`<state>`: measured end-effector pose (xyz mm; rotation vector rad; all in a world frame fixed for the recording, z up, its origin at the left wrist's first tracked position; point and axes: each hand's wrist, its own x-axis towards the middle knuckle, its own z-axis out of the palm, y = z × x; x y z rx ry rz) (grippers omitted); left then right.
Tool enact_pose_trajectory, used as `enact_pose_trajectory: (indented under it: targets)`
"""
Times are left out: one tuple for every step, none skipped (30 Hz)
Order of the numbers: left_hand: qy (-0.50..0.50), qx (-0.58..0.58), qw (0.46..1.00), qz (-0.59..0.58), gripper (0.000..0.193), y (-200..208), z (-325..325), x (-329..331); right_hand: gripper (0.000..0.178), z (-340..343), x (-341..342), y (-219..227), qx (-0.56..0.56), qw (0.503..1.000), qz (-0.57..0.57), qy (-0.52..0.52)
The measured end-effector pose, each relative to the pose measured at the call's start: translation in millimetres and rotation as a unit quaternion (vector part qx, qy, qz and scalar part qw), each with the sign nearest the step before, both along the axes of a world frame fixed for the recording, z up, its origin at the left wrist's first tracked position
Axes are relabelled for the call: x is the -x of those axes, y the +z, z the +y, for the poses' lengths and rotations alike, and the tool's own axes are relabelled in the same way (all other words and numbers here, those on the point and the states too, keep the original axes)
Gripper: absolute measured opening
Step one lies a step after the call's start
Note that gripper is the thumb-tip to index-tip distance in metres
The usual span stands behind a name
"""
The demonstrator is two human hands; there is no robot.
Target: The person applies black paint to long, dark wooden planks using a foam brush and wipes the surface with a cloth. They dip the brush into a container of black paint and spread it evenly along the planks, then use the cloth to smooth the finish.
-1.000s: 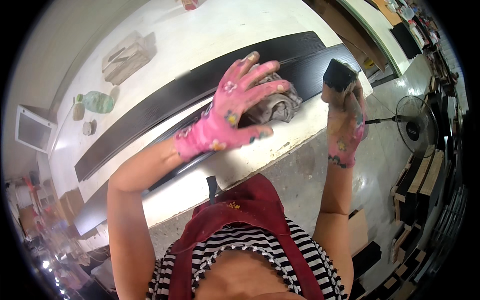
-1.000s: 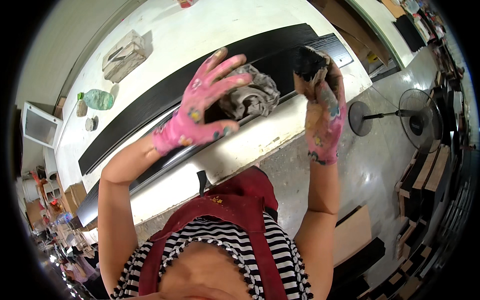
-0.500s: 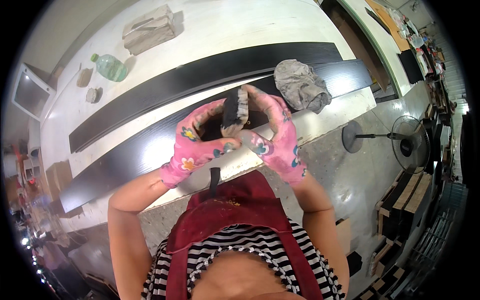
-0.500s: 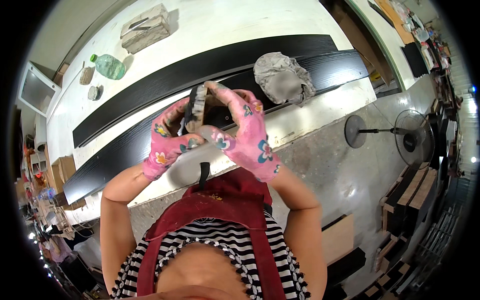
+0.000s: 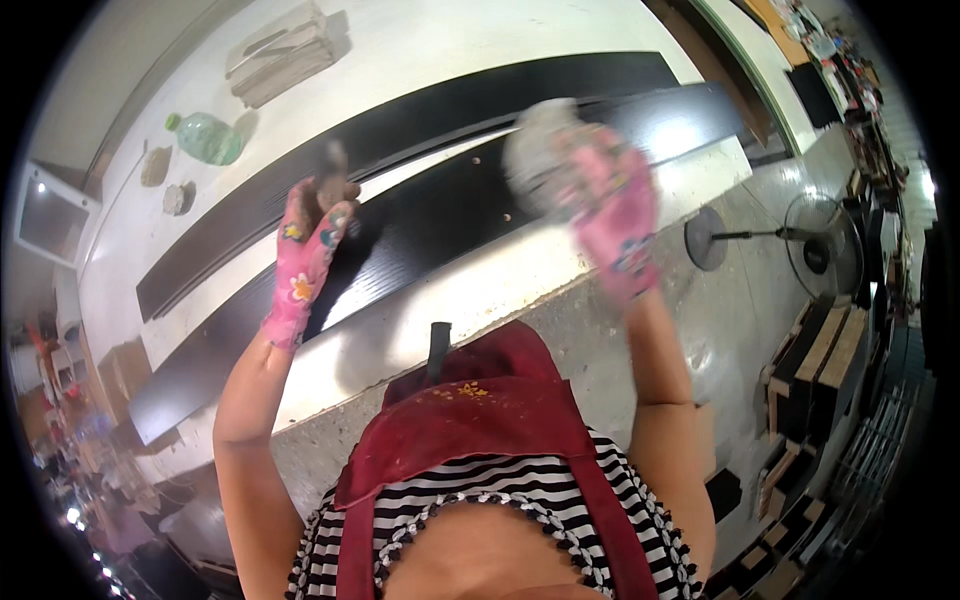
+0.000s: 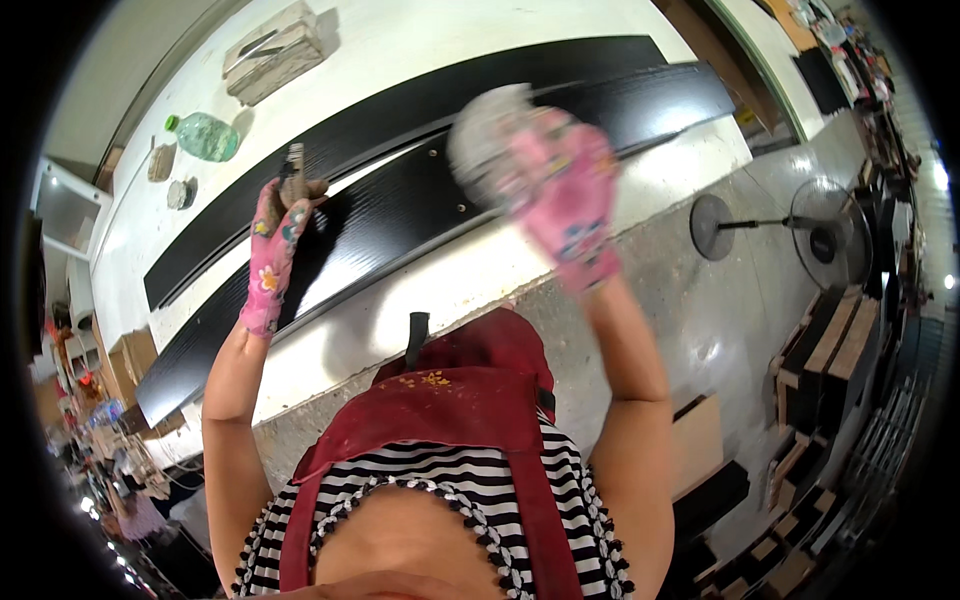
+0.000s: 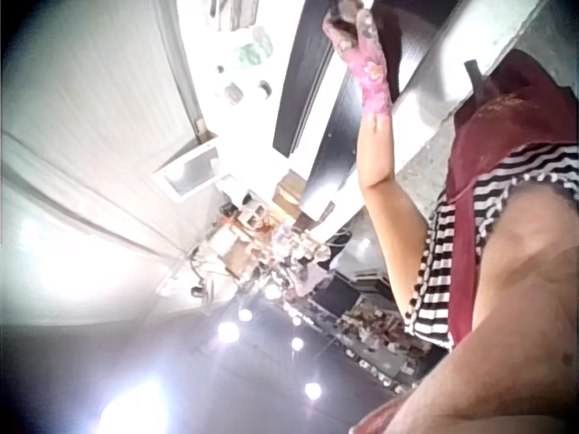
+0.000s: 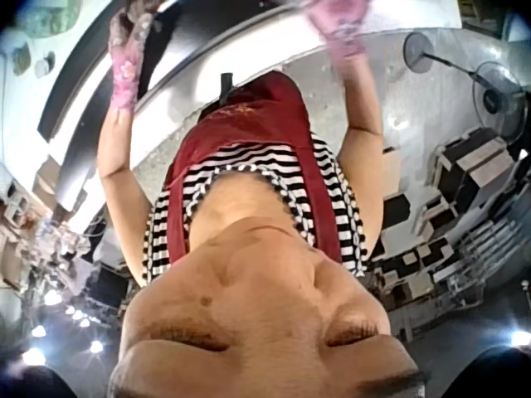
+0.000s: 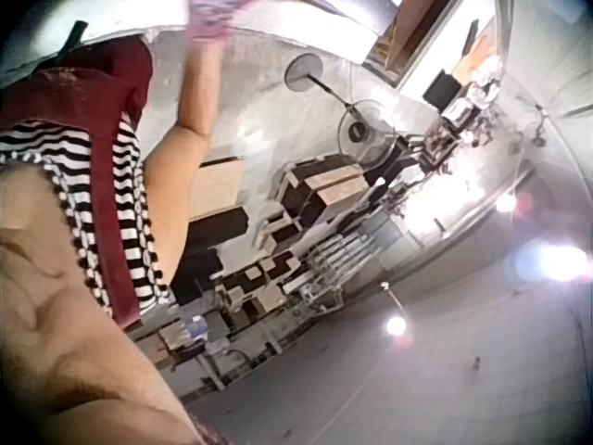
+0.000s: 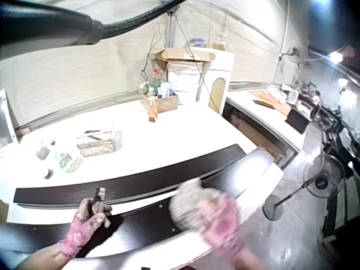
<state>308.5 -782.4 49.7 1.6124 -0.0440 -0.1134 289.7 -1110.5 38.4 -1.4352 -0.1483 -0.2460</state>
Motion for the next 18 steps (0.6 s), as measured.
enact_pose_trajectory:
  targets:
    - [-0.011,-0.025,1.000,-0.009,0.054,6.2,-4.4,-1.1,0.027,33.4,20.0,-7.4,0.191,0.976,-0.089,-0.047]
    - [-0.020,-0.051,0.998,-0.023,0.055,6.7,-3.7,-1.8,0.023,66.5,34.9,-15.2,0.374,0.907,-0.172,-0.091]
    - [-0.008,-0.087,0.996,-0.028,0.054,16.5,-10.4,3.5,0.020,90.5,44.4,-17.7,0.545,0.793,-0.241,-0.125]
    - [-0.015,-0.118,0.993,-0.024,0.054,15.9,-7.6,3.5,0.016,105.9,52.6,-15.8,0.523,0.811,-0.240,-0.104]
    - [-0.020,-0.149,0.988,-0.021,0.054,14.4,-0.5,1.5,0.013,112.4,55.7,-14.6,0.500,0.828,-0.239,-0.082]
    - [-0.022,-0.155,0.987,-0.040,0.055,13.3,-1.7,1.2,0.015,107.0,53.3,-21.5,0.503,0.821,-0.244,-0.112]
    - [-0.018,-0.163,0.985,-0.059,0.055,14.4,-1.3,2.6,0.018,101.8,50.5,-33.2,0.504,0.815,-0.252,-0.139]
    - [-0.033,-0.158,0.985,-0.055,0.056,14.3,0.1,3.6,0.022,95.7,48.4,-36.5,0.506,0.807,-0.259,-0.164]
    - [-0.048,-0.154,0.986,-0.050,0.056,13.7,3.2,3.8,0.023,79.2,47.8,-36.8,0.488,0.811,-0.266,-0.181]
    - [-0.052,-0.129,0.989,-0.047,0.057,5.4,12.8,1.6,0.026,60.7,41.1,-46.5,0.473,0.808,-0.274,-0.221]
    - [-0.035,-0.145,0.986,-0.080,0.074,2.7,7.4,0.8,0.030,39.4,32.2,-50.5,0.461,0.800,-0.286,-0.255]
    - [-0.032,-0.157,0.985,-0.070,0.078,-1.6,11.6,-0.1,0.034,13.7,32.3,-49.2,0.515,0.793,-0.234,-0.225]
    - [-0.029,-0.177,0.982,-0.057,0.083,-1.9,16.0,-0.3,0.034,-8.7,23.9,-44.5,0.529,0.776,-0.238,-0.246]
    - [-0.041,-0.166,0.983,-0.062,0.086,-1.7,14.0,-2.8,0.032,-29.7,13.8,-45.5,0.538,0.762,-0.254,-0.256]
    - [-0.053,-0.156,0.984,-0.066,0.090,-1.6,11.5,-5.5,0.030,-49.8,5.0,-47.6,0.547,0.747,-0.270,-0.265]
    - [-0.053,-0.138,0.984,-0.100,0.087,-6.3,9.7,-4.2,0.031,-67.5,0.2,-51.7,0.519,0.784,-0.228,-0.252]
    - [-0.060,-0.136,0.983,-0.112,0.085,-7.5,10.4,-4.1,0.030,-81.1,-5.7,-50.7,0.363,0.906,-0.117,-0.186]
    - [-0.066,-0.134,0.981,-0.124,0.083,-8.6,12.1,-4.0,0.030,-95.7,-11.3,-49.8,0.068,0.988,-0.015,-0.137]
